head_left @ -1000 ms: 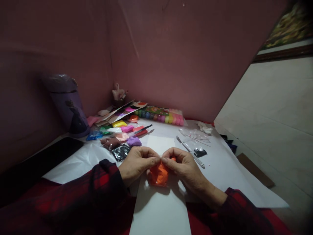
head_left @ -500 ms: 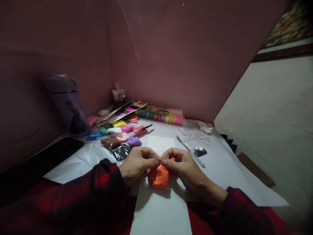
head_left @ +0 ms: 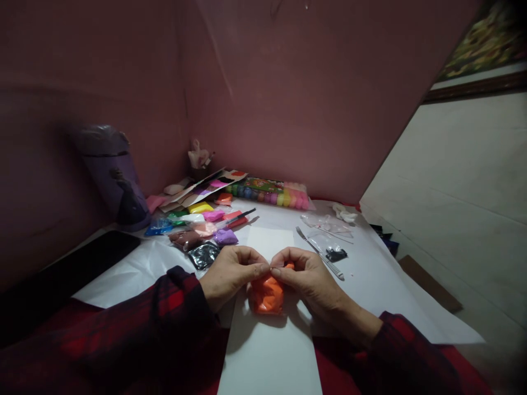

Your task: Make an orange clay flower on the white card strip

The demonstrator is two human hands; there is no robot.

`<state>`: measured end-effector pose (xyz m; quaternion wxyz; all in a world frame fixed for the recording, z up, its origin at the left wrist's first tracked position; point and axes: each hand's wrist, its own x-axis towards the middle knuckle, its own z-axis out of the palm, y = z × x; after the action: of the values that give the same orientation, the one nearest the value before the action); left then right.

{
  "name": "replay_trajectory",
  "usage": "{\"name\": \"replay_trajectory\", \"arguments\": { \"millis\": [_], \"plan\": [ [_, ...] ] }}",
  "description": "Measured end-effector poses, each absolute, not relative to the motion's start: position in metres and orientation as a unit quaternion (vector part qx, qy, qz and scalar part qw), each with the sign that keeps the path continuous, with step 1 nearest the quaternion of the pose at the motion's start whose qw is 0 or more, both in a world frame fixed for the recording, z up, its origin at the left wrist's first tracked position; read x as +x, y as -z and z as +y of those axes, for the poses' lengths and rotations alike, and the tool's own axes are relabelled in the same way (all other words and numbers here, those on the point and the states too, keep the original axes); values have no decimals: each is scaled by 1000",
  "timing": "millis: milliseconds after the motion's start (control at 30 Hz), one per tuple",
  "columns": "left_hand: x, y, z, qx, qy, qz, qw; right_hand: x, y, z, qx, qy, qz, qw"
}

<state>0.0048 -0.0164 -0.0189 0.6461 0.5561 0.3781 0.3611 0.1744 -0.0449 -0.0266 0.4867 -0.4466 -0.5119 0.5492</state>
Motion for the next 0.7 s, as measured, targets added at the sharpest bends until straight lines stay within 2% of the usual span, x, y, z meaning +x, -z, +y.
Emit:
{"name": "replay_trajectory", "arguments": {
  "millis": [467, 700],
  "plan": [
    [5, 18, -19, 636, -380, 388, 548, 174, 25, -46, -470, -474, -567, 482],
    [5, 16, -20, 636, -376, 380, 557, 175, 24, -47, -458, -473, -582, 477]
  ]
}}
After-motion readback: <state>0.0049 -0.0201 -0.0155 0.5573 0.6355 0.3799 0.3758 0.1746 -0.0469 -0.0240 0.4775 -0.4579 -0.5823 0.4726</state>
